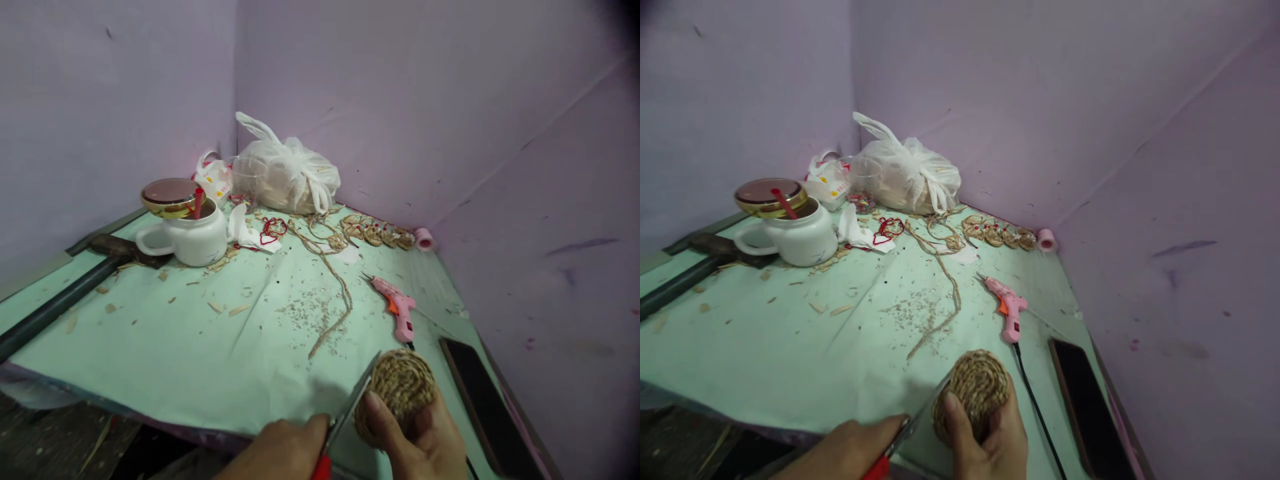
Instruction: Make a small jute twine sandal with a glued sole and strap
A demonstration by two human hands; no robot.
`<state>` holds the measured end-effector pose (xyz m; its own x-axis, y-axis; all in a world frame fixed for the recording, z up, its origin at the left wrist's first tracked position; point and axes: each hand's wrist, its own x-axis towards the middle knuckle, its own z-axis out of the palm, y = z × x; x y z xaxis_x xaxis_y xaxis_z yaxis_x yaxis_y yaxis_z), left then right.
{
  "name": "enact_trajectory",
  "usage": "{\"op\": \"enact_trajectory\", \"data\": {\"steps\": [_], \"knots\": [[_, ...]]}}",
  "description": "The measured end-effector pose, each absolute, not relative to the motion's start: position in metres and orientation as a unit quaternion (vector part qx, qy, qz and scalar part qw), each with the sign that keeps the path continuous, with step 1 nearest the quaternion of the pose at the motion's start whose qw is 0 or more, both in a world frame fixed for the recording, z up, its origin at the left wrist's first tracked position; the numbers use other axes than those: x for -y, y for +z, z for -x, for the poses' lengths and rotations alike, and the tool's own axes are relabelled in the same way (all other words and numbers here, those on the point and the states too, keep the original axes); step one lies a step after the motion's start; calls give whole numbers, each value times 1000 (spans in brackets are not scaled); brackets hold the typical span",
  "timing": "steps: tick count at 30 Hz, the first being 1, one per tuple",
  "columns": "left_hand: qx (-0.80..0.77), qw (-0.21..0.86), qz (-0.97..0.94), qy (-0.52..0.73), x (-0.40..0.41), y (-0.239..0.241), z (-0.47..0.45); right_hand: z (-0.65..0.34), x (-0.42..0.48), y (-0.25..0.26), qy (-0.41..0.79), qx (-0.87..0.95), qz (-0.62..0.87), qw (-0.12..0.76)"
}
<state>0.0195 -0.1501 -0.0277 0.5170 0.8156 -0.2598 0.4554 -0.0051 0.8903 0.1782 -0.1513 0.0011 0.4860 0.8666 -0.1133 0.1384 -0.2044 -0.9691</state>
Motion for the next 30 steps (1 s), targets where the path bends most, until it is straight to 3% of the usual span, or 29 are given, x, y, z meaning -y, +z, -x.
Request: {"op": "enact_trajectory", "data": {"steps": [3, 7, 14, 19, 23, 27, 30], "knots": [[-467, 500, -716, 142, 124, 12, -4, -186, 137, 1, 424, 362, 645, 522], [-593, 256, -760, 65, 81, 47, 6, -195, 115, -1, 512, 320, 554, 573], [-652, 72, -754, 19, -11, 26, 18, -197, 85, 1, 619, 257, 439, 598], [-678, 25, -735, -18, -29, 23, 16, -196, 58, 5, 711, 137, 354, 592], [-682, -29, -731, 13, -14, 23, 4, -195, 46, 6, 832, 95, 242, 491], [-694, -9, -719, -12, -13, 24, 3, -195, 44, 3, 863, 92, 198, 455], [-686, 46, -720, 95, -14, 28, 3, -195, 45, 0, 880, 79, 177, 433]]}}
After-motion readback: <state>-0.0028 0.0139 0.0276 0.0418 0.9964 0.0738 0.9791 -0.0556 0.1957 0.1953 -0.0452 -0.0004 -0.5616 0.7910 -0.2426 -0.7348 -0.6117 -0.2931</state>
